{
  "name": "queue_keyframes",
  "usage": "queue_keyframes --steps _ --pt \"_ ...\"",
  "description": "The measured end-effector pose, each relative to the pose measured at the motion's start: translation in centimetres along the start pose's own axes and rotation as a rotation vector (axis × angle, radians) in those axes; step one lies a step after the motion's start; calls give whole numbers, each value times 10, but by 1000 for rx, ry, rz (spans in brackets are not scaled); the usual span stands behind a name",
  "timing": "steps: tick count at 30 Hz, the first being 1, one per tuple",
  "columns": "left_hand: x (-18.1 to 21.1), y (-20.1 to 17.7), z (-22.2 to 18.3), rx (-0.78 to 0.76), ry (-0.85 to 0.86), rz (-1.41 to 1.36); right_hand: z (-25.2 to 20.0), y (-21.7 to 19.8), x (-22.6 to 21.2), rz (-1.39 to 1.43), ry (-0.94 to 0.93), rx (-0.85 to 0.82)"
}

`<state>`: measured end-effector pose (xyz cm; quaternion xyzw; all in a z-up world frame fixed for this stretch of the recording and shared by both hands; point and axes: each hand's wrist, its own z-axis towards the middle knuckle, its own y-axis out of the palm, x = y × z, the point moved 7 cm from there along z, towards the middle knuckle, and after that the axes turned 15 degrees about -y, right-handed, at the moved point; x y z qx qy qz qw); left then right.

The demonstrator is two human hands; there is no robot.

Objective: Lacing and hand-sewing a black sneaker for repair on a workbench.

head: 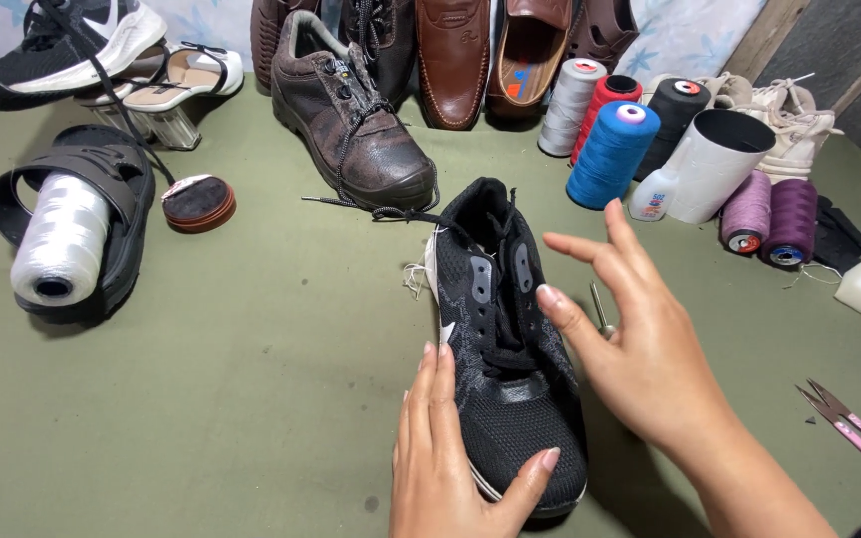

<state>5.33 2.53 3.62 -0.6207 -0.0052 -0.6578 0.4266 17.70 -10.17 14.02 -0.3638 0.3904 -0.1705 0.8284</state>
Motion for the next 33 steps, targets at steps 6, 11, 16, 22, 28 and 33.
queue_keyframes --steps 6,11,16,22,28,33 --pt "38 -76 16 237 23 -91 11 3 -17 -116 -409 -33" --pt "67 -163 28 458 135 46 12 30 -35 -418 -593 -184" --pt "45 -186 20 496 -45 164 8 34 -22 -379 -464 -230" --pt "19 -161 17 428 -90 154 -3 59 -11 -381 -405 -267" --pt "23 -108 17 346 -20 75 -2 41 20 68 41 -13" --pt "32 -81 45 41 100 21 4 36 44 527 171 107"
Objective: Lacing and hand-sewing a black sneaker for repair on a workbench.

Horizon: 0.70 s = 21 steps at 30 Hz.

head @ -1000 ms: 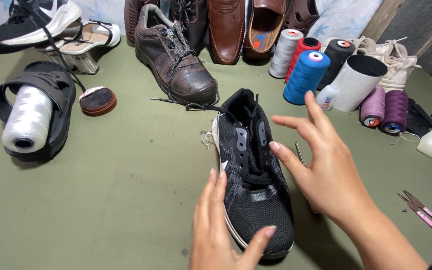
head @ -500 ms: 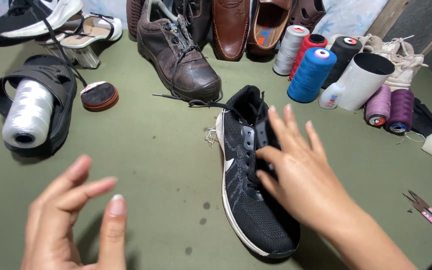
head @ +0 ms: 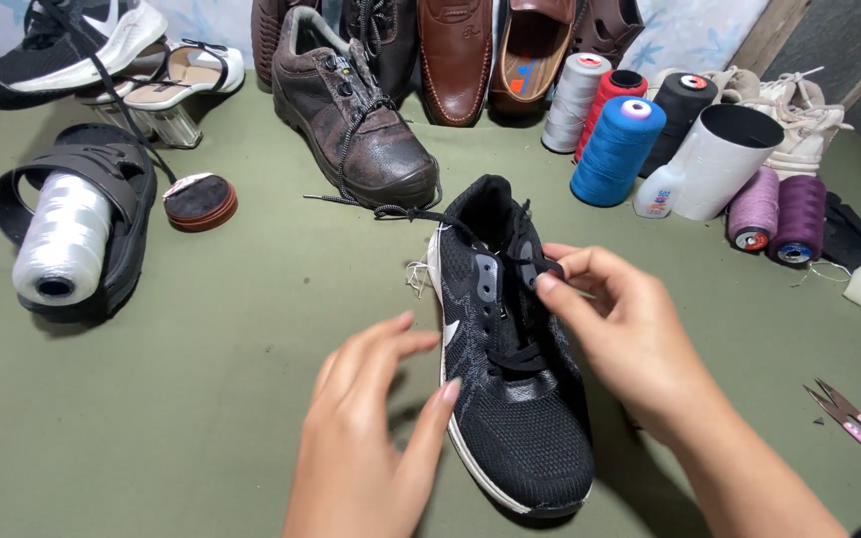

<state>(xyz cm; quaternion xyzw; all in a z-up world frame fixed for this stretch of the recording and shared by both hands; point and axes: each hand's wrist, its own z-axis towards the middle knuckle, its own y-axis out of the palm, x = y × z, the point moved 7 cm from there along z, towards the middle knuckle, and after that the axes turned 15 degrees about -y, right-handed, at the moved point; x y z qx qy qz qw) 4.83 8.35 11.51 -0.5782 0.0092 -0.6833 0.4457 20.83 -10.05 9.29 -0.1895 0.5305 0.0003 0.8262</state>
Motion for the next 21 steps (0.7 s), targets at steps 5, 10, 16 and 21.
queue_keyframes --steps 5,10,16,21 --pt "28 29 55 -169 201 10 11 -21 -35 -6 -23 9" --pt "18 77 96 -360 341 199 5 -49 -30 307 144 124" --pt "4 56 104 -413 206 103 -13 -70 -29 119 234 -57" --pt "1 46 98 -421 165 47 -29 -40 -27 -47 275 -510"
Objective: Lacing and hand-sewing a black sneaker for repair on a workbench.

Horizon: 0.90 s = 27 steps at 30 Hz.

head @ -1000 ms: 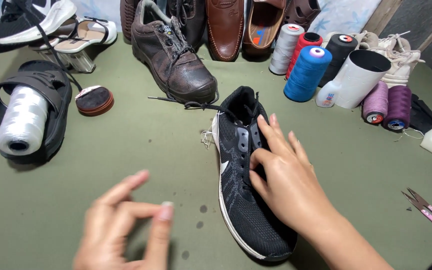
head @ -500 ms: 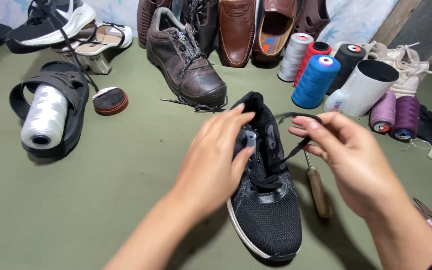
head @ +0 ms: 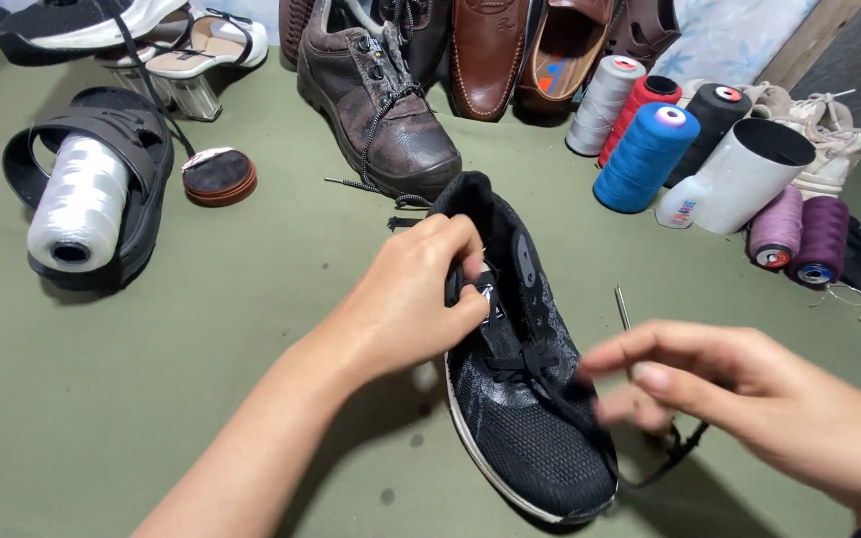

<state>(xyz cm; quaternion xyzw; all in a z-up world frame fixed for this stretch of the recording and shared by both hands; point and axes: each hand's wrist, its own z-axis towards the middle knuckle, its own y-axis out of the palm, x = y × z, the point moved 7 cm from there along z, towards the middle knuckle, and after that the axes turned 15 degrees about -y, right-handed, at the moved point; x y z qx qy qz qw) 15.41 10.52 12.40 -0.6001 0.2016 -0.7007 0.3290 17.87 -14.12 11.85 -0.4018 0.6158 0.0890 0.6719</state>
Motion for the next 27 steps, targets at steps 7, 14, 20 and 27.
queue_keyframes --steps 7,14,20,27 --pt "2 -11 -23 107 135 -224 25 51 -72 -642 -645 91" --pt "7 -2 -30 170 181 -268 63 85 -55 -1098 -518 -138" --pt "27 -6 -46 267 212 -238 58 78 -57 -1156 -624 -122" --pt "23 -1 -86 315 -171 -48 24 44 -59 -1117 -702 167"
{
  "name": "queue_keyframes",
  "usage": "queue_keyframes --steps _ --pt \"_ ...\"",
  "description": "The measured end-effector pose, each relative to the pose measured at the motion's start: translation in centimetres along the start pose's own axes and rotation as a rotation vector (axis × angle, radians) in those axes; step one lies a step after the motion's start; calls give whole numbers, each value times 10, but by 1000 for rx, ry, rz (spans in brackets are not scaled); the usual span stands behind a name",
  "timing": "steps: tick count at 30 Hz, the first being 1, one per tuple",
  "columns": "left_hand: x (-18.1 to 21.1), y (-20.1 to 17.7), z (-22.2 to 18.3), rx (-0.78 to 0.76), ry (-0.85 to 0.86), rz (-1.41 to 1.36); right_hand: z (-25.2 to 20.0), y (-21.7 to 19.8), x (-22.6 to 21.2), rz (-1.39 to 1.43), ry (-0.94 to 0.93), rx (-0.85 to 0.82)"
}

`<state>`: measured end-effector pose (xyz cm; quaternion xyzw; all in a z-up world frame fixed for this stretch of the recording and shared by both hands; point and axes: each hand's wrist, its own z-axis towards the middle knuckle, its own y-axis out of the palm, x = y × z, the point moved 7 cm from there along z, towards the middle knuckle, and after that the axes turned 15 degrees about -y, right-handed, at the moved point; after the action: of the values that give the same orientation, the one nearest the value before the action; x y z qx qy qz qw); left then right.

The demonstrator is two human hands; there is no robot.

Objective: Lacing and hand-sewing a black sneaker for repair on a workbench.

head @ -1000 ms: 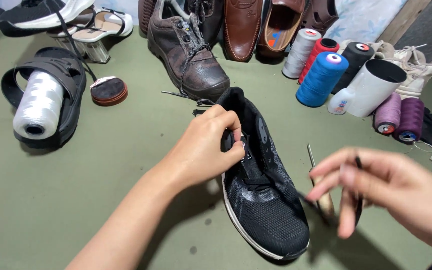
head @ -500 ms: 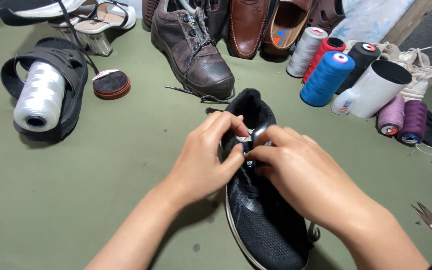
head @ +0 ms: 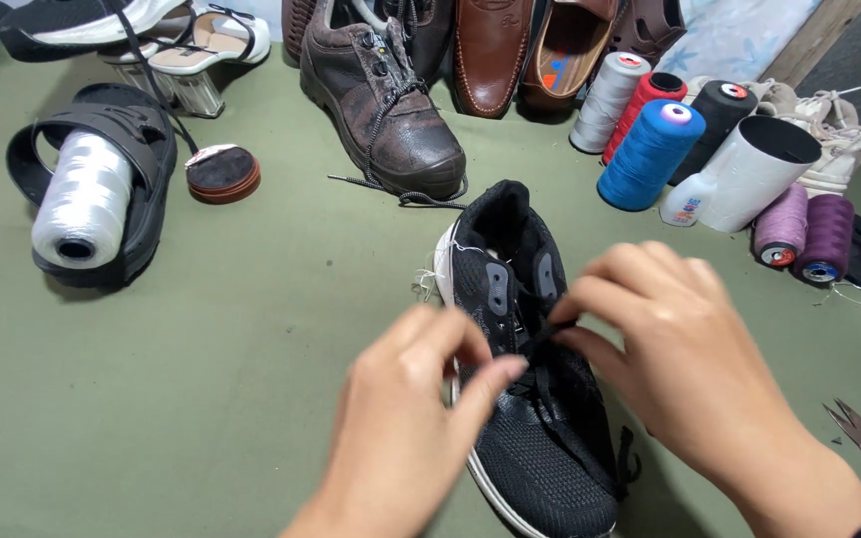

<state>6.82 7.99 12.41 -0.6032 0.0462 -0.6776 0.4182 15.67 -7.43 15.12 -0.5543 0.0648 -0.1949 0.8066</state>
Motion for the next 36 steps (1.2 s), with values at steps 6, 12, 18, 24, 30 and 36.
queue_keyframes --steps 6,12,18,24,30,36 --pt "-13 46 -21 -218 -324 128 -39 3 23 39 297 -25" --pt "-15 80 -22 -109 -148 177 -44 2 21 295 307 76" --pt "-29 59 -12 -268 -421 -99 -57 13 29 554 578 81" --pt "-32 46 -10 -319 -678 -180 -73 8 35 703 613 286" --pt "-54 48 -16 -362 -777 -683 -95 -14 49 743 755 593" --pt "-41 -12 -18 -239 -403 88 -113 -32 56 672 723 524"
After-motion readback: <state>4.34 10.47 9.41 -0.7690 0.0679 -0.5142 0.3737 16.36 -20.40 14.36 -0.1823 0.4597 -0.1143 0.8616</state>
